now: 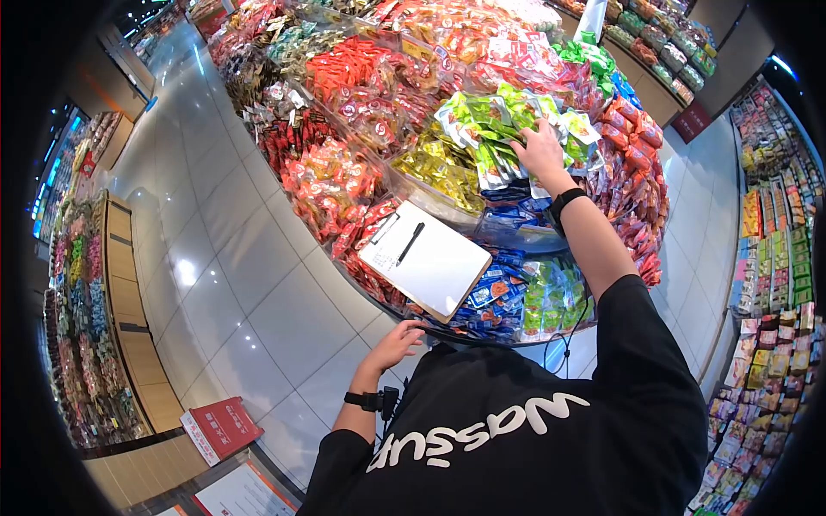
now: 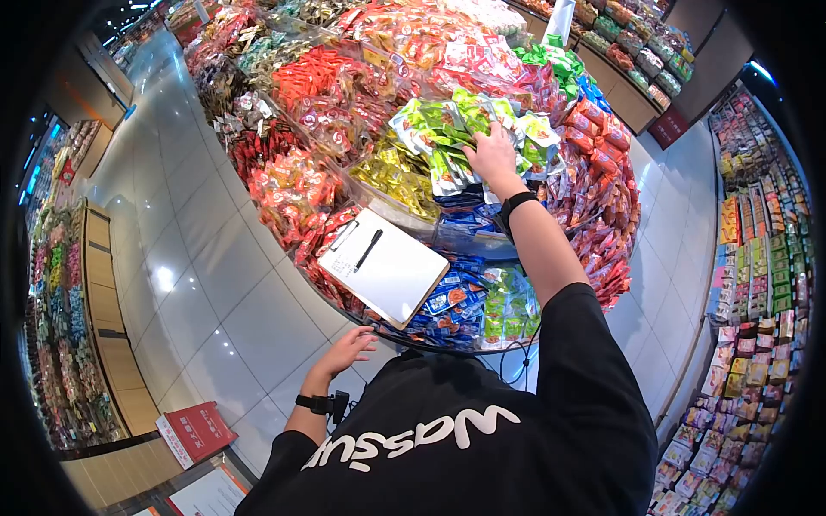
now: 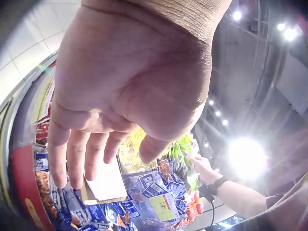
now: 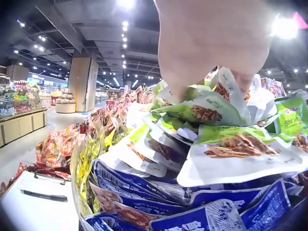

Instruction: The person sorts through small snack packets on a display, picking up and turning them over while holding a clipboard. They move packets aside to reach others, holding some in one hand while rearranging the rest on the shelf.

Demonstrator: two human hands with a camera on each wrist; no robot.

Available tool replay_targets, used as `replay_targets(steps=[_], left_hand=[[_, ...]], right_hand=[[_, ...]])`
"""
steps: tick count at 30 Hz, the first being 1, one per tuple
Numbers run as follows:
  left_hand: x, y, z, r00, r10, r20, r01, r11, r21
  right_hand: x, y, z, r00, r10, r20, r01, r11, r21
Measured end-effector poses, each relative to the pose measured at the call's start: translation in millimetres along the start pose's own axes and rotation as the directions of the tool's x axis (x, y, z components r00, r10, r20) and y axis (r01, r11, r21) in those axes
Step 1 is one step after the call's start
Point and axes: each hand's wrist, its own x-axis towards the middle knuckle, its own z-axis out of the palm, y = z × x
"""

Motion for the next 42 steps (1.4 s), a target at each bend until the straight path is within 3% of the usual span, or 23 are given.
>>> replay_targets(steps=[6,12,17,26,31,34,36,39,42], left_hand=[[2.5,-2.9,-11.8,1.0,-0.008,-0.007,0.008,1.0,0.01],[12.8,-6.6,-20.3,1.0,-0.009,-0.007,0.009,1.0,-0.007],[20.5,-6.1,-21.5,1.0,0.014,0.012,-0.014,1.0,-0.003],[27.5,-5.0,-19.4,0.999,0.008,0.042,-0.009,1.0,0.024],[31.6,3.5,-11.8,0.999,0.01,0.053,-0.012,0.999,0.045],[35.2,9.2,-7.3,0.998,0.05,0.044,-0.052,0.998,0.047],[39.5,11.8,-3.8,0.994,0.103,0.045,-0.105,0.993,0.052],[37.9,43.8,7.4,0.967,0.24,0.088,-0.248,0.964,0.091],[32.0,94.6,31.5,0.926,0.358,0.122,-0.371,0.923,0.106]], right_hand=[[4.7,2.4,7.3,0.996,0.025,0.083,-0.024,1.0,-0.018],[5.6,18.3,7.8,0.996,0.01,0.087,-0.019,0.994,0.108],[4.4,21.6,4.7,0.999,0.041,-0.024,-0.036,0.985,0.17],[2.0,37.1,-24.6,0.995,0.052,-0.087,-0.027,0.964,0.266],[-1.7,48.0,-42.1,0.981,0.076,-0.18,0.003,0.915,0.404],[-4.9,54.7,-55.9,0.974,0.217,-0.07,-0.135,0.796,0.59],[-18.3,53.1,-72.1,0.96,0.262,0.1,-0.227,0.521,0.823],[-51.8,22.3,-116.5,0.901,0.25,0.355,-0.374,0.033,0.927],[-94.7,23.3,-122.8,0.856,0.105,0.506,-0.494,-0.115,0.862]])
